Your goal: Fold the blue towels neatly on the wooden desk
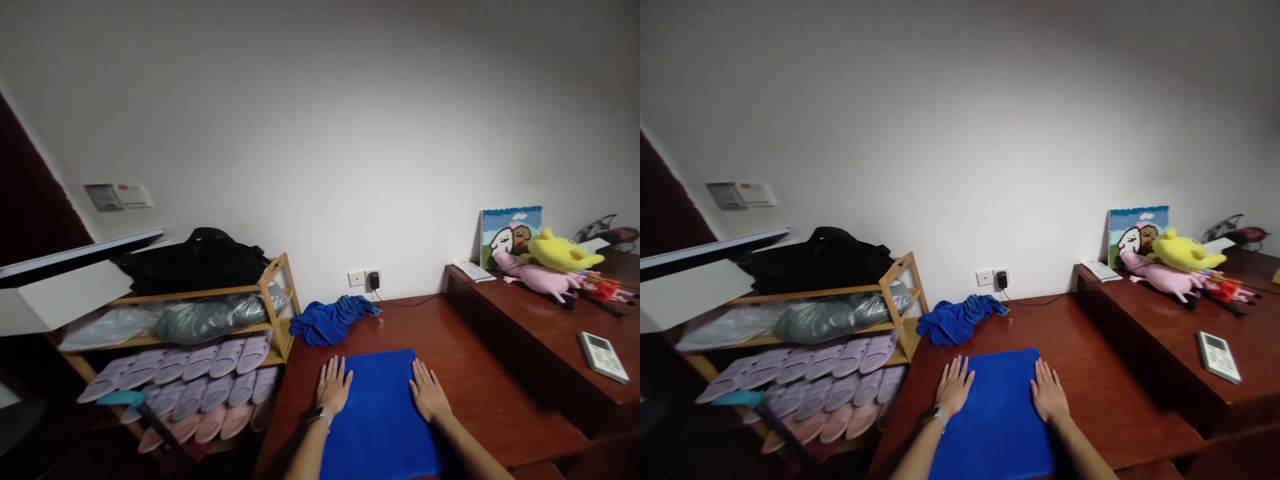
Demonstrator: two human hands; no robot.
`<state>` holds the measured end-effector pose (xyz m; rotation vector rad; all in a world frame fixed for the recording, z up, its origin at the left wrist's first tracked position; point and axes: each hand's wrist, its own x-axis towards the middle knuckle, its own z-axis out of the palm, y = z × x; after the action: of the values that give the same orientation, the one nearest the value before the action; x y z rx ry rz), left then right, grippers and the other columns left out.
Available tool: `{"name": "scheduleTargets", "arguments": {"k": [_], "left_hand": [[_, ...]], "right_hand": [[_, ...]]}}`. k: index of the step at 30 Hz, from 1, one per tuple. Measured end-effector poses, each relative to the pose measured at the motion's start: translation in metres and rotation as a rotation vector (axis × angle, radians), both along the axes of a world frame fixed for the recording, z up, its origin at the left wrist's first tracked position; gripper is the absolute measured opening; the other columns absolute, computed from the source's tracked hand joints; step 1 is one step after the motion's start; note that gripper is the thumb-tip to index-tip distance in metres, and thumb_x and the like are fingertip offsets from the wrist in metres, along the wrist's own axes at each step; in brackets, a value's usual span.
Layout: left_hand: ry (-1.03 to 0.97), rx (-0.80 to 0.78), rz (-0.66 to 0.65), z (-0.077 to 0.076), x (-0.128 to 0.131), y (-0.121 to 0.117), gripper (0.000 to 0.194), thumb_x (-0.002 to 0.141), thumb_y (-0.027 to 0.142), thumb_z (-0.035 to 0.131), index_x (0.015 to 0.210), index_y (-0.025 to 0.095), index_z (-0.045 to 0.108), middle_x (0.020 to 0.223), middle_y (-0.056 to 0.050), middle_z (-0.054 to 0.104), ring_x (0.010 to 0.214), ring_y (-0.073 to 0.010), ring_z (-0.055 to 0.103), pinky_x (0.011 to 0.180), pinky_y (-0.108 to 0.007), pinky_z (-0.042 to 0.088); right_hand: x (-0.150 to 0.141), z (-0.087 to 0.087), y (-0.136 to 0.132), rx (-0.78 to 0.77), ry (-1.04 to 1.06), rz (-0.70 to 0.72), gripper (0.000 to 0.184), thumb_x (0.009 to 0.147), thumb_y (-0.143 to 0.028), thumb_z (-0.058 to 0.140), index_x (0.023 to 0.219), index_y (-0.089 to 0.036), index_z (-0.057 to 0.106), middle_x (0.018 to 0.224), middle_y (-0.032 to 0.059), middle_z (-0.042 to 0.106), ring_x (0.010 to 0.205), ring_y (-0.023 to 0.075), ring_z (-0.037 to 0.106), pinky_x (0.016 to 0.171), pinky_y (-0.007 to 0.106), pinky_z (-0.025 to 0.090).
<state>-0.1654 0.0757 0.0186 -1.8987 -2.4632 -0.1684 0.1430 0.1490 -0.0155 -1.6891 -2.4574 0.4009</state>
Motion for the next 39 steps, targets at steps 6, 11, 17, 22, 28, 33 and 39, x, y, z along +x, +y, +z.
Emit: {"name": "scheduleTargets", "arguments": {"k": [6, 11, 17, 22, 28, 33, 39], "left_hand": [[-0.091, 0.127, -0.317, -0.001, 0.108, 0.007, 0.064, 0.11, 0.049, 0.017, 0.167, 0.022, 0.03, 0.174, -0.005, 0.029, 0.162, -0.0245, 0.025, 0.133, -0.048, 0.026], [-0.214, 0.038, -0.382, -0.022, 0.18, -0.004, 0.068, 0.109, 0.051, 0.01, 0.167, 0.021, 0.03, 0.173, -0.008, 0.031, 0.162, -0.0257, 0.025, 0.133, -0.052, 0.025], [-0.169, 0.008, -0.209, -0.022, 0.114, -0.039, 0.074, 0.107, 0.059, 0.015, 0.167, 0.019, 0.031, 0.174, -0.008, 0.027, 0.163, -0.0271, 0.022, 0.134, -0.052, 0.022], [-0.071, -0.025, 0.025, -0.018, 0.036, -0.082, 0.077, 0.107, 0.063, 0.018, 0.167, 0.017, 0.032, 0.174, -0.01, 0.026, 0.162, -0.0287, 0.023, 0.132, -0.052, 0.024], [-0.054, 0.0, 0.045, -0.019, 0.025, -0.098, 0.076, 0.108, 0.06, 0.019, 0.166, 0.014, 0.032, 0.175, -0.011, 0.023, 0.162, -0.0276, 0.022, 0.132, -0.047, 0.025], [-0.04, 0.031, 0.039, -0.024, 0.027, -0.094, 0.075, 0.107, 0.059, 0.02, 0.166, 0.014, 0.033, 0.174, -0.011, 0.028, 0.161, -0.0281, 0.026, 0.132, -0.049, 0.027], [-0.028, 0.03, 0.028, -0.024, 0.021, -0.094, 0.072, 0.108, 0.057, 0.023, 0.165, 0.015, 0.035, 0.173, -0.011, 0.028, 0.161, -0.028, 0.026, 0.131, -0.05, 0.027]], "right_hand": [[0.0, 0.0, 0.001, 0.007, 0.014, 0.008, 0.072, 0.105, -0.044, 0.018, 0.167, -0.009, 0.023, 0.175, 0.0085, 0.021, 0.163, 0.0223, 0.016, 0.134, 0.043, 0.012], [0.003, 0.001, 0.0, 0.001, -0.049, 0.045, 0.071, 0.104, -0.041, 0.016, 0.167, -0.007, 0.02, 0.176, 0.0081, 0.015, 0.164, 0.0231, 0.012, 0.133, 0.043, 0.01], [0.003, 0.0, -0.002, 0.008, -0.022, 0.009, 0.073, 0.104, -0.045, 0.014, 0.168, -0.008, 0.018, 0.176, 0.0078, 0.019, 0.164, 0.0216, 0.015, 0.133, 0.042, 0.01], [0.002, -0.003, -0.001, 0.016, -0.038, 0.004, 0.074, 0.105, -0.046, 0.012, 0.168, -0.008, 0.019, 0.176, 0.0074, 0.018, 0.164, 0.0212, 0.015, 0.133, 0.042, 0.01], [0.002, 0.003, -0.008, 0.025, -0.041, -0.026, 0.071, 0.104, -0.041, 0.018, 0.167, -0.007, 0.025, 0.175, 0.01, 0.023, 0.163, 0.0229, 0.02, 0.133, 0.044, 0.015], [0.018, -0.014, -0.046, 0.112, 0.025, -0.013, 0.071, 0.105, -0.045, 0.018, 0.166, -0.012, 0.03, 0.173, 0.0082, 0.029, 0.162, 0.0248, 0.023, 0.133, 0.048, 0.017], [0.028, -0.016, -0.077, 0.064, 0.03, 0.0, 0.073, 0.105, -0.049, 0.018, 0.166, -0.009, 0.029, 0.173, 0.0076, 0.027, 0.162, 0.0249, 0.022, 0.133, 0.048, 0.017]]}}
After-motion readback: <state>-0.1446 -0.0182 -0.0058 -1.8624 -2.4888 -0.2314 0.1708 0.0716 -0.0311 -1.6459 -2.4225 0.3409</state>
